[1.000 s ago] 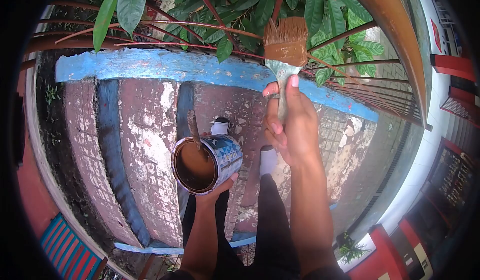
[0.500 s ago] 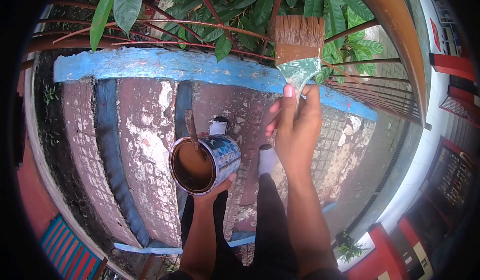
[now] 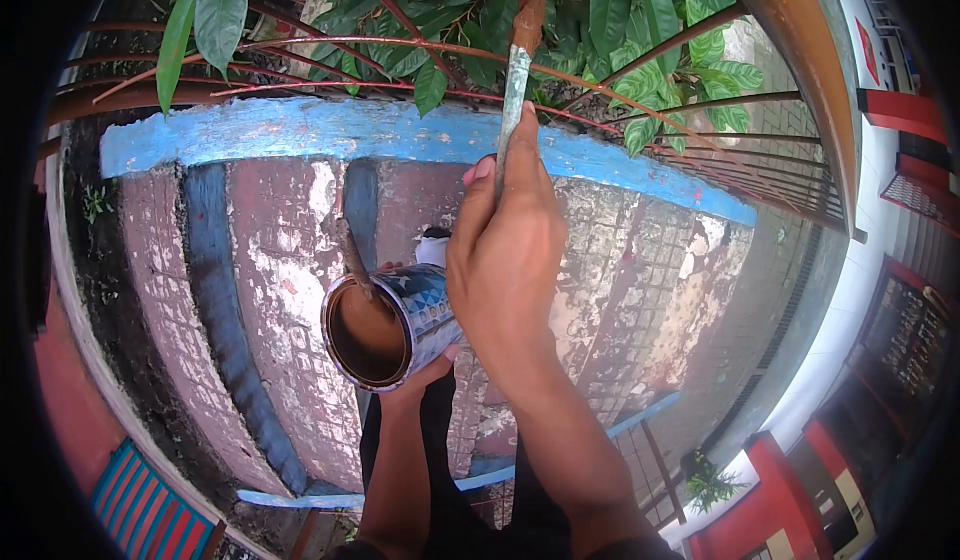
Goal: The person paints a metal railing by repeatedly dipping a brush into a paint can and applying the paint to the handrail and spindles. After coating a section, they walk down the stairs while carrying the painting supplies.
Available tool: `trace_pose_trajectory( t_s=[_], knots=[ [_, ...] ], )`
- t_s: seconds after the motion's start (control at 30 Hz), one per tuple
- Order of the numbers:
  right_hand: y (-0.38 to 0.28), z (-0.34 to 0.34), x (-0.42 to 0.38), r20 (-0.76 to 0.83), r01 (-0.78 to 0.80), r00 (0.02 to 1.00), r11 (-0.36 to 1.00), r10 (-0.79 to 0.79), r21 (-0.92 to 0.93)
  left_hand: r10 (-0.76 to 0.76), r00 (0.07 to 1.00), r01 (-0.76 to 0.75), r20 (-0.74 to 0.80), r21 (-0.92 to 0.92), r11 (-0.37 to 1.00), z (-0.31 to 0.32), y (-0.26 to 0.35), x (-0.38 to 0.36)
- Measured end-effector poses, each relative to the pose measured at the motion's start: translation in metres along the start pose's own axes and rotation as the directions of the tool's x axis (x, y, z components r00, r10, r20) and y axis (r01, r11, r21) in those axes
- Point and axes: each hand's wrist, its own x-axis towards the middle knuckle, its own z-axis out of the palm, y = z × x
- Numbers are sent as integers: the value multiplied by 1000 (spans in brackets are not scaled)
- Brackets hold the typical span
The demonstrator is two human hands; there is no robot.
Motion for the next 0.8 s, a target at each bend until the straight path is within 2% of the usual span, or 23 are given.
trace_pose_trajectory(
  t_s=[0.03, 0.1, 0.23, 0.33, 0.43, 0.5, 0.53, 0.57, 0.63, 0.7, 0.73, 0.8],
  knots=[
    [1, -3, -2, -4, -3, 1000, 1000, 3, -2, -1, 1000, 1, 5, 1, 1000, 1, 3, 2],
    [2, -8, -7, 39, 22, 999, 1000, -22, -16, 21, 999, -17, 25, -149, 989, 5, 16, 7],
    [7, -17, -7, 43, 18, 999, 1000, -17, -9, -18, 1000, 19, 8, -142, 990, 2, 10, 6],
    [10, -22, -4, 102, 52, 993, 999, -52, 0, 15, 999, -12, 28, -98, 995, 3, 11, 6],
    [19, -21, 2, 166, 129, 977, 991, -133, 35, -30, 999, 32, 40, -72, 997, 5, 10, 5],
    [23, -29, 12, 107, 56, 993, 997, -51, -51, 40, 997, -38, 59, -42, 998, 7, 10, 7],
    [25, -34, 16, 49, -11, 999, 1000, 11, 17, 41, 997, -39, 58, -40, 998, 7, 8, 6],
    [28, -41, 18, 49, -12, 999, 1000, 11, 18, 37, 997, -35, 61, -40, 999, 8, 6, 6],
    [28, -53, 19, 59, -124, 991, 990, 120, 73, 30, 998, -28, 58, -40, 999, 7, 5, 6],
    [19, -59, 13, 55, -119, 992, 993, 118, 22, 148, 985, -153, 93, 50, 987, 7, 13, 12],
    [15, -61, 11, 41, -176, 984, 983, 174, 58, 148, 985, -153, 88, 50, 987, 6, 12, 11],
    [13, -62, 9, 4, -228, 973, 970, 229, 79, 0, 997, 1, 80, -12, 1000, 6, 15, 11]
  ],
)
